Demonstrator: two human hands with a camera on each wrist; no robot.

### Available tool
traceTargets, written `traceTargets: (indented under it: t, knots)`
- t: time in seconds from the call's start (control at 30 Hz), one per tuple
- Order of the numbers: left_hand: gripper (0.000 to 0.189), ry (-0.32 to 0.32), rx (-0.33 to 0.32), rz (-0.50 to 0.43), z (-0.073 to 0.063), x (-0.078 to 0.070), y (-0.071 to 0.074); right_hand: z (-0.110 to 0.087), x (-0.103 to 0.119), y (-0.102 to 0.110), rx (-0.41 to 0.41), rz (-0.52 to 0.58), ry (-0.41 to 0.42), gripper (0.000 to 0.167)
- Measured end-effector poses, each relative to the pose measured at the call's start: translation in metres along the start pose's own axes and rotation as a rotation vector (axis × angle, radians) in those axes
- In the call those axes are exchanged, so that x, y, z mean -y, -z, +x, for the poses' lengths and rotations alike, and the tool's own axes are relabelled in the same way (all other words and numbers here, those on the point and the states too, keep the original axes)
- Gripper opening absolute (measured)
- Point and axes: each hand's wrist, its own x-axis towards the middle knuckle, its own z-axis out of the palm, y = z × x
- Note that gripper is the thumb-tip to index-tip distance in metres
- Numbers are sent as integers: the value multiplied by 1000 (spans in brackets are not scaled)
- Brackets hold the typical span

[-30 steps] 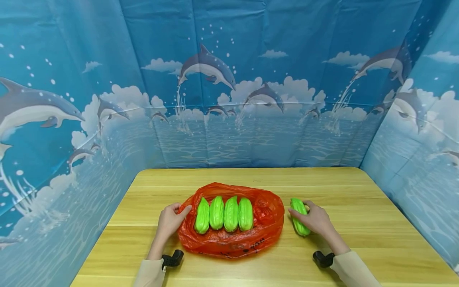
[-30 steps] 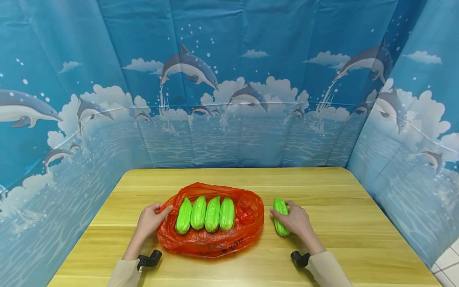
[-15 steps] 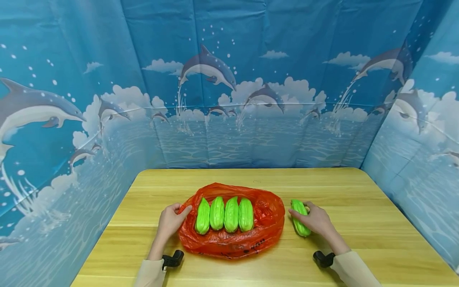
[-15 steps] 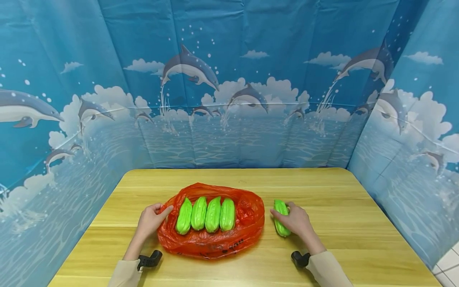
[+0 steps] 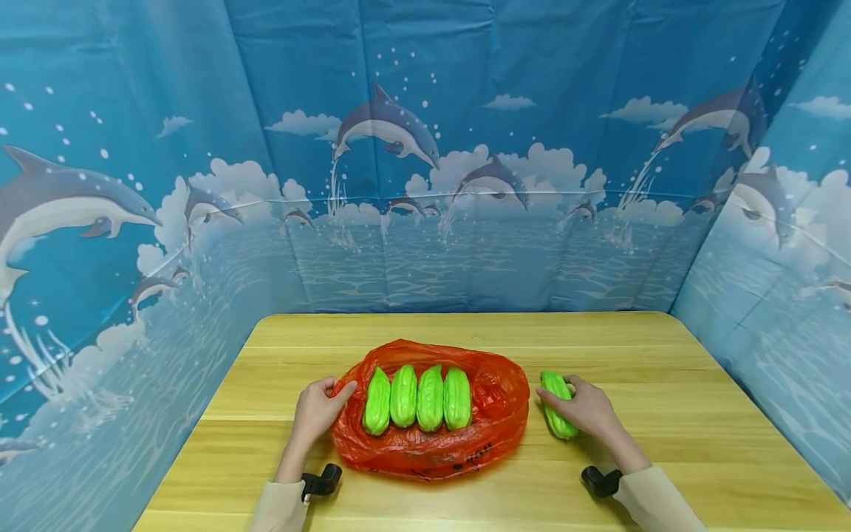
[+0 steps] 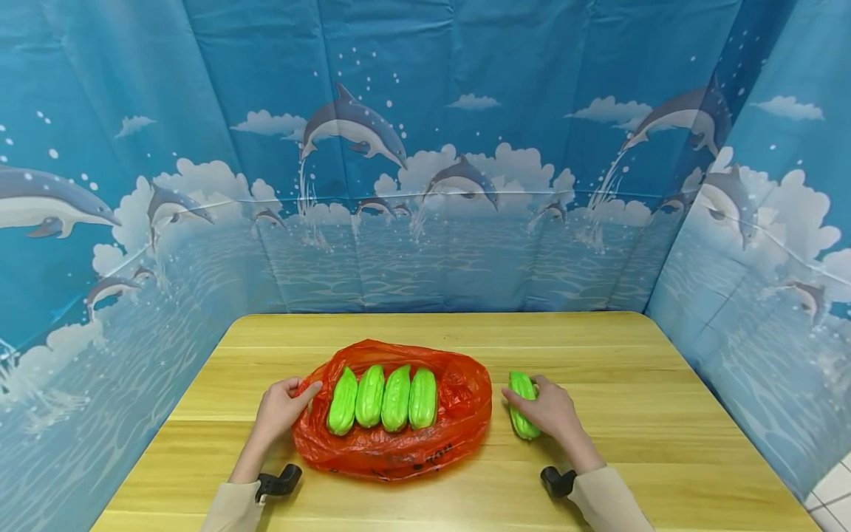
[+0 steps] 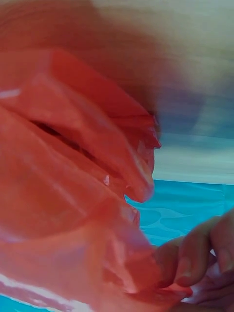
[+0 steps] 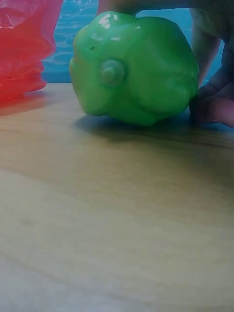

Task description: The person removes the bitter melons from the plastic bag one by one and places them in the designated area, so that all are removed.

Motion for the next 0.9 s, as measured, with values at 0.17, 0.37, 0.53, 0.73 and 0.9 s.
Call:
traceTargets:
  t: [0.17,0.37,0.53,0.73,0.9]
  knots:
    - [39,-2,-4,6,0,-1,0,0,-1,0,6,8,-18,90]
    - [38,-1,-1,11,0,-1,1,0,-1,0,4,8,-22,93]
    - [38,1,3,10,-1,-1,1,0,-2,0,4,8,-24,95]
    - [38,1,3,9,-1,-1,0,-1,-1,-2,-2,-8,-14,95]
    - [39,-3,2,10,-1,-2,0,-1,-1,-2,-3,-14,-15,95]
